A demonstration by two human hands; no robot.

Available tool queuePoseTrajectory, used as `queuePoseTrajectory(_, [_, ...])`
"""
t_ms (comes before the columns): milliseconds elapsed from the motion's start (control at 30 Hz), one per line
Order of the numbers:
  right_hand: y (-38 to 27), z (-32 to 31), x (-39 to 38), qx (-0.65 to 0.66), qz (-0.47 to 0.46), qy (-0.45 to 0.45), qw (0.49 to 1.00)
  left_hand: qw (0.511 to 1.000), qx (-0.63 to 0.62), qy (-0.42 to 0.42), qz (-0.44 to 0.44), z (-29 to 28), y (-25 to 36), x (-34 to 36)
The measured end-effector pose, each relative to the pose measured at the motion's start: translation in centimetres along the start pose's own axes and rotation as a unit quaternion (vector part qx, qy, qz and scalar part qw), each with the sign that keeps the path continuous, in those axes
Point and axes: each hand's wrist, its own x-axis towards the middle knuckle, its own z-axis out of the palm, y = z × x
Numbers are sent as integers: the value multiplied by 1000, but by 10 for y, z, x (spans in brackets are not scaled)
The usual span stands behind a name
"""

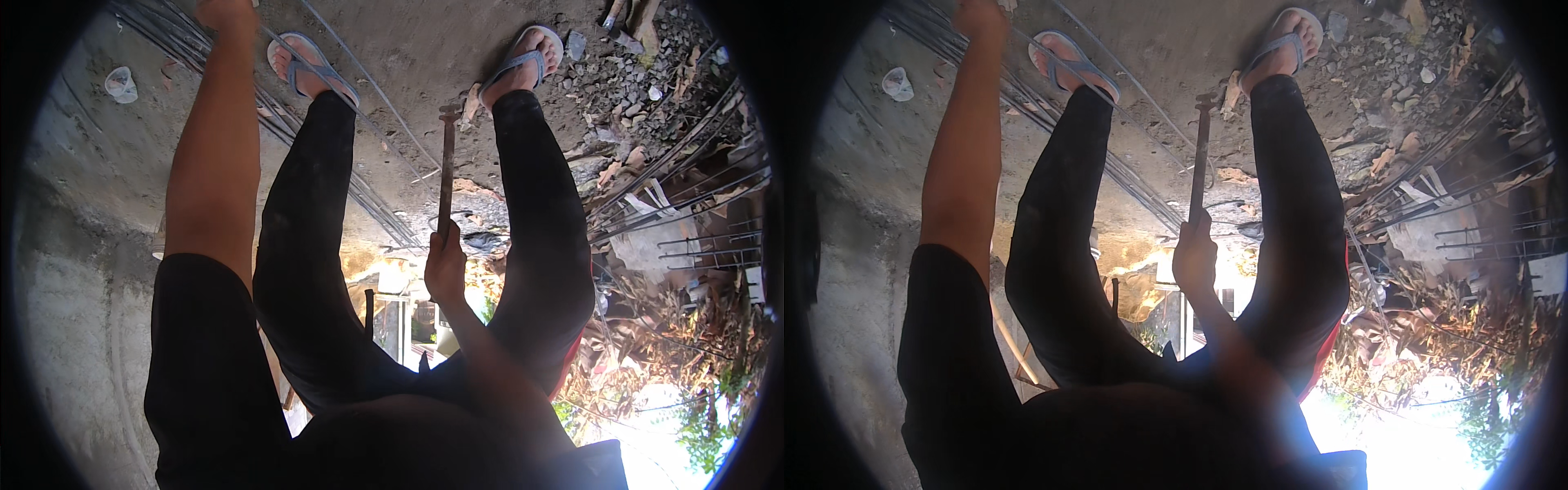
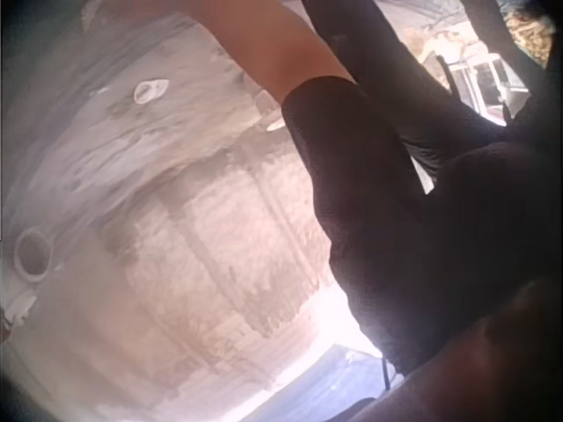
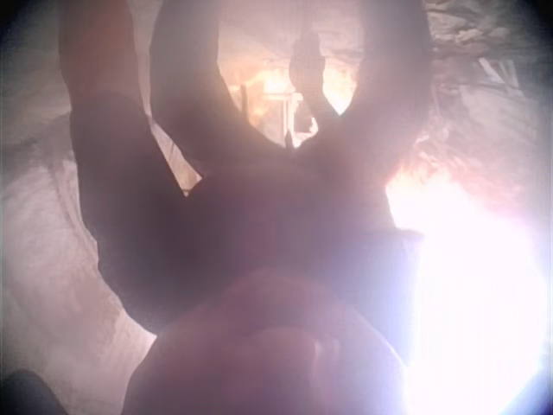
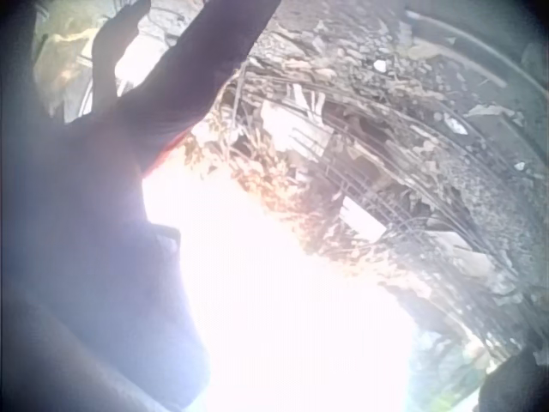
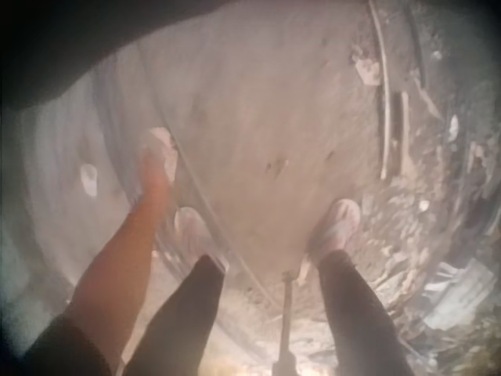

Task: The person uses a hammer to strike and break long steel rods on a concrete floor. They repeatedly pick up rods, position them, and strike them to create shorter pieces, which are then placed on the ground.

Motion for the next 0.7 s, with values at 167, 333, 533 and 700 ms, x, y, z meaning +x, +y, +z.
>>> queuePoseTrajectory(167, [23,6,22,-56,9,-2,998,1000,11,-2,-23,-3,2,11])
queuePoseTrajectory(333, [32,29,33,-49,56,-75,994,998,33,-9,-51,-3,0,16])
queuePoseTrajectory(533, [20,50,43,-89,72,-62,991,997,41,-16,-67,6,-7,25])
queuePoseTrajectory(700, [26,50,47,-91,71,-61,991,996,-5,-27,-79,8,-16,30])
